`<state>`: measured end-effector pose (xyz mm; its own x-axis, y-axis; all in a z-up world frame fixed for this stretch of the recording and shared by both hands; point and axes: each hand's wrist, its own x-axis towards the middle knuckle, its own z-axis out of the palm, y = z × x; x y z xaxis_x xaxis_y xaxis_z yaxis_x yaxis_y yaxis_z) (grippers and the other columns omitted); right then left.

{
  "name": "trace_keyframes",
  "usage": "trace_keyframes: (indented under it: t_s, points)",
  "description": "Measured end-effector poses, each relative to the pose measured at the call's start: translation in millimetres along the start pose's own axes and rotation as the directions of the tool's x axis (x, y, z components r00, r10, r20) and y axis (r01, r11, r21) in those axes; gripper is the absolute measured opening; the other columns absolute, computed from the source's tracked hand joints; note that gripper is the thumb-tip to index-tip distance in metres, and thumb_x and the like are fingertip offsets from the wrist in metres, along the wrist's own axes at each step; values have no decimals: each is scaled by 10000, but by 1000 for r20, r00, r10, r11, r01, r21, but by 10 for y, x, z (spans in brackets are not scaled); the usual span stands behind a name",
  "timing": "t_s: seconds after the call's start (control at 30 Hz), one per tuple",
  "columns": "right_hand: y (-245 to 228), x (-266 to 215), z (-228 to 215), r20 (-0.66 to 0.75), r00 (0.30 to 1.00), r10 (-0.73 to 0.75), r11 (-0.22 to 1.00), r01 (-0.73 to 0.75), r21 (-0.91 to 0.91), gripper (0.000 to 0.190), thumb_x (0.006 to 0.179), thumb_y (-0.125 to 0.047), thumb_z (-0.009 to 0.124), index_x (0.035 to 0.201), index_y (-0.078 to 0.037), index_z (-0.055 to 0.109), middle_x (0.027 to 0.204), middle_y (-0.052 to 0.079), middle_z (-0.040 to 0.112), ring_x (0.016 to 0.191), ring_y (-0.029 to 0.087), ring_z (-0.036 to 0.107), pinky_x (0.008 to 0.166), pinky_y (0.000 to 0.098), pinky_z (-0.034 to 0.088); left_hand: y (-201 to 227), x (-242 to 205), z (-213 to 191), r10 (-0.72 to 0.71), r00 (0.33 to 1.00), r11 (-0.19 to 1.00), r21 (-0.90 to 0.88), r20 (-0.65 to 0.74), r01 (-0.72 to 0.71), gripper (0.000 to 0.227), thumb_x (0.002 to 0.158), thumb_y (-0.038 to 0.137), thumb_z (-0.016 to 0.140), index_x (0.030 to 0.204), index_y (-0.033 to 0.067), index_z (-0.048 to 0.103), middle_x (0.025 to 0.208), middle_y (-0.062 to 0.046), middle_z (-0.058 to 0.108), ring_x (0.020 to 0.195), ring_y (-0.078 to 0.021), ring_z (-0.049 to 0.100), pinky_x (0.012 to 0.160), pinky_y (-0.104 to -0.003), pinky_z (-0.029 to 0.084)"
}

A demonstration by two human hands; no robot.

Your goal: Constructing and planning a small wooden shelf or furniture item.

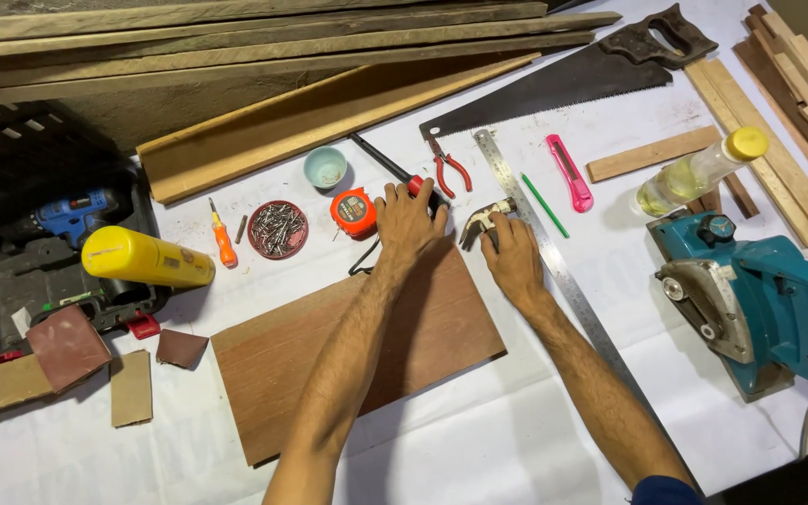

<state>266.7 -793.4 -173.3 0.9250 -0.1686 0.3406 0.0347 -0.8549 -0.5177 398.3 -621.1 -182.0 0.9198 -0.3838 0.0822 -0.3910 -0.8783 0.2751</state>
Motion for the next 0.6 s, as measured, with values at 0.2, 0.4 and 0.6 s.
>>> trace_keyframes:
  t_s: [0.2, 0.4, 0.6]
  points:
    - [49, 87, 131, 28, 1000, -13, 997, 15, -69, 390, 946, -123, 735, 1295, -10, 602, 1089, 202, 597, 1034, 336, 525, 886, 469, 489, -58, -116, -114, 37, 998, 997, -64, 55, -33, 593, 898, 527, 579, 1377, 178, 601, 1095, -229, 633, 1069, -346, 547, 848, -579, 448]
    - [73, 96, 150, 40, 999, 30, 998, -28, -56, 487, 932, -168, 748, 1351, 1, 568, 1127, 194, 595, 1078, 334, 529, 927, 507, 469, -37, -174, -69, 56, 997, 997, -62, 44, -53, 646, 882, 604, 617, 1379, 191, 596, 1131, -235, 628, 1098, -364, 539, 844, -585, 451]
    - [-179, 98, -63, -22, 999, -38, 983, 34, -181, 532, 854, -231, 786, 1312, -38, 596, 1194, 183, 568, 1113, 356, 507, 896, 538, 418, 41, -400, -500, 59, 995, 993, -95, -80, -67, 660, 876, 576, 677, 1390, 171, 589, 1085, -223, 634, 1062, -372, 543, 847, -584, 435]
